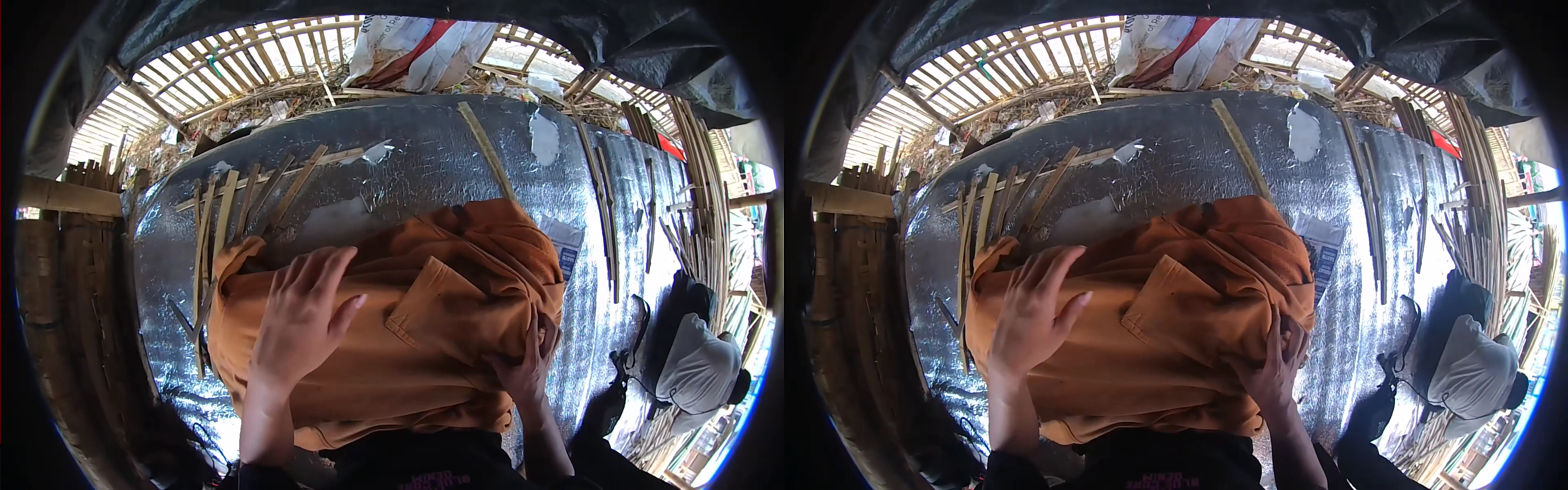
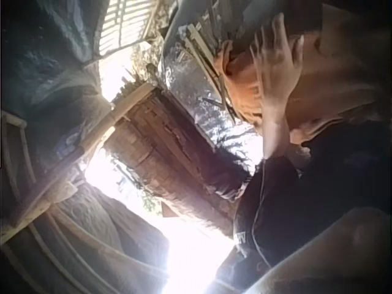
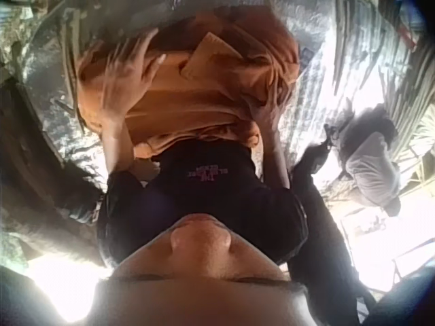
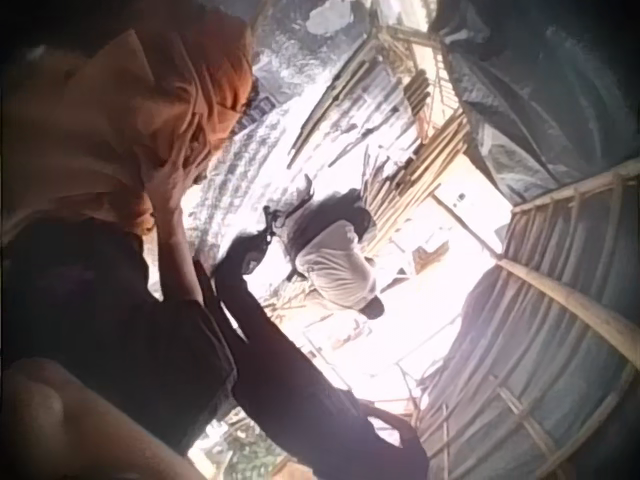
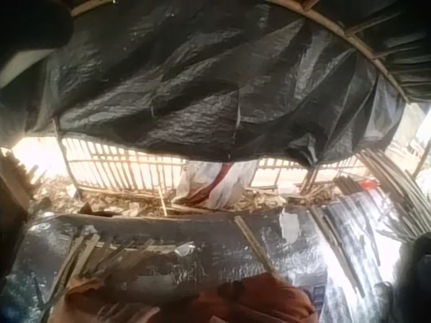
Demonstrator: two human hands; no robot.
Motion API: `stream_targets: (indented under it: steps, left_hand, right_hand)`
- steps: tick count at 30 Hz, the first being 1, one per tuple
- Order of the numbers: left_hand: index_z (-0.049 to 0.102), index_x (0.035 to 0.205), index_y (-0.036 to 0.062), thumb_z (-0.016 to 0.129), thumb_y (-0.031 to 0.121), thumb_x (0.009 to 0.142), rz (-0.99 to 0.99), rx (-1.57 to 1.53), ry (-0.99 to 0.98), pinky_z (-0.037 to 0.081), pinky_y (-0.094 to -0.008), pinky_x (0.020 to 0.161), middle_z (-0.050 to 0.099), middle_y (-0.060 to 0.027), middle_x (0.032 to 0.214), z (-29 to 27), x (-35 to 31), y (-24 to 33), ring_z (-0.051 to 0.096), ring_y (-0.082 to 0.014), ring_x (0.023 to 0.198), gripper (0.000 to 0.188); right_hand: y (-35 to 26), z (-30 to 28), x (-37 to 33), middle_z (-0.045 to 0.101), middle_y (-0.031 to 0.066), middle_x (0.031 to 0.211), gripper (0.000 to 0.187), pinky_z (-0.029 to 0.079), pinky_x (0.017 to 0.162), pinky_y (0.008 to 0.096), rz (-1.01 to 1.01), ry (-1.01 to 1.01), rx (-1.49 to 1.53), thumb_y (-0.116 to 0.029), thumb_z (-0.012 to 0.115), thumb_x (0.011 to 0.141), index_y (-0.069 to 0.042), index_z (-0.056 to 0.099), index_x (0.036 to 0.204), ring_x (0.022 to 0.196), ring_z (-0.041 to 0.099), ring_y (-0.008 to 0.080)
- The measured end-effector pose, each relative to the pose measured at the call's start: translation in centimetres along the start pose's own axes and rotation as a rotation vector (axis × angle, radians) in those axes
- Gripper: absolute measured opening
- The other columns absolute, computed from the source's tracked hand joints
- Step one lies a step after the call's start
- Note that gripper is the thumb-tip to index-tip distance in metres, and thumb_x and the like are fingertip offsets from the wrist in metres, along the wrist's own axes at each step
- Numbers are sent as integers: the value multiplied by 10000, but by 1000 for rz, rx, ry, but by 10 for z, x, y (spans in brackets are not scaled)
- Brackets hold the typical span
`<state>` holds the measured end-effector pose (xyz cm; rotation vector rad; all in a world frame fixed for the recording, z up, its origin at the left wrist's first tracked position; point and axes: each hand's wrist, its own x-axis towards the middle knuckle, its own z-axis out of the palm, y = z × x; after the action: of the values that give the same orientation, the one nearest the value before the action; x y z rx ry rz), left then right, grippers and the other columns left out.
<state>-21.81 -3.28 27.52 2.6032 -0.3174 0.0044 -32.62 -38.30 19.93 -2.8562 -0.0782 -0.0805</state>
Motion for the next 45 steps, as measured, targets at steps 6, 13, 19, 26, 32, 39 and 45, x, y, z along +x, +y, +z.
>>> stream_targets:
  steps: [6,13,19,26,32,39,45]
  left_hand:
    - [560,1328,-4,653,258,957,219,43,-330,489,-465,978,625,-172,1220,69,33,15,608,-331,1139,463]
    - [572,1309,-21,619,300,979,234,35,-460,534,-458,905,645,-162,1198,96,30,3,645,-344,1087,462]
    - [622,1259,22,608,355,1009,42,-137,-471,547,-433,865,714,-192,1068,82,90,-43,700,-335,998,416]
    - [666,1143,79,630,210,951,-488,-202,242,568,-462,808,746,-145,921,171,150,-158,726,-358,910,235]
    - [657,1107,102,658,204,921,-455,-123,87,561,-487,796,740,-135,942,190,140,-140,719,-361,914,213]
    - [611,1193,121,671,223,919,-369,-27,7,532,-511,859,717,-146,1012,194,132,-145,672,-403,1011,299]
    - [570,1283,98,663,227,925,-318,-28,-27,480,-502,984,657,-194,1194,196,124,-151,598,-416,1152,392]
  right_hand:
    - [67,31,-7,578,221,1260,554,446,987,478,324,417,532,-328,650,979,25,533,1390,1120,565,353]
    - [178,113,-75,567,202,1177,488,464,869,468,109,126,-48,-217,660,894,-11,542,1320,1035,556,389]
    - [203,149,-97,550,217,1151,487,447,888,523,337,175,225,-206,633,915,-4,524,1344,1051,539,417]
    - [223,155,-111,554,224,1358,559,449,992,492,245,0,-45,-267,626,941,-3,497,1417,1201,536,415]
    - [218,119,-70,604,234,1307,654,458,1007,476,318,-60,314,-295,740,850,16,526,1384,1155,592,446]
    - [202,116,-67,561,241,1155,661,451,937,530,352,-35,331,-278,798,773,25,518,1290,1079,535,456]
    - [173,108,-95,566,237,1159,620,457,942,521,569,194,126,-206,781,828,15,492,1330,1069,558,440]
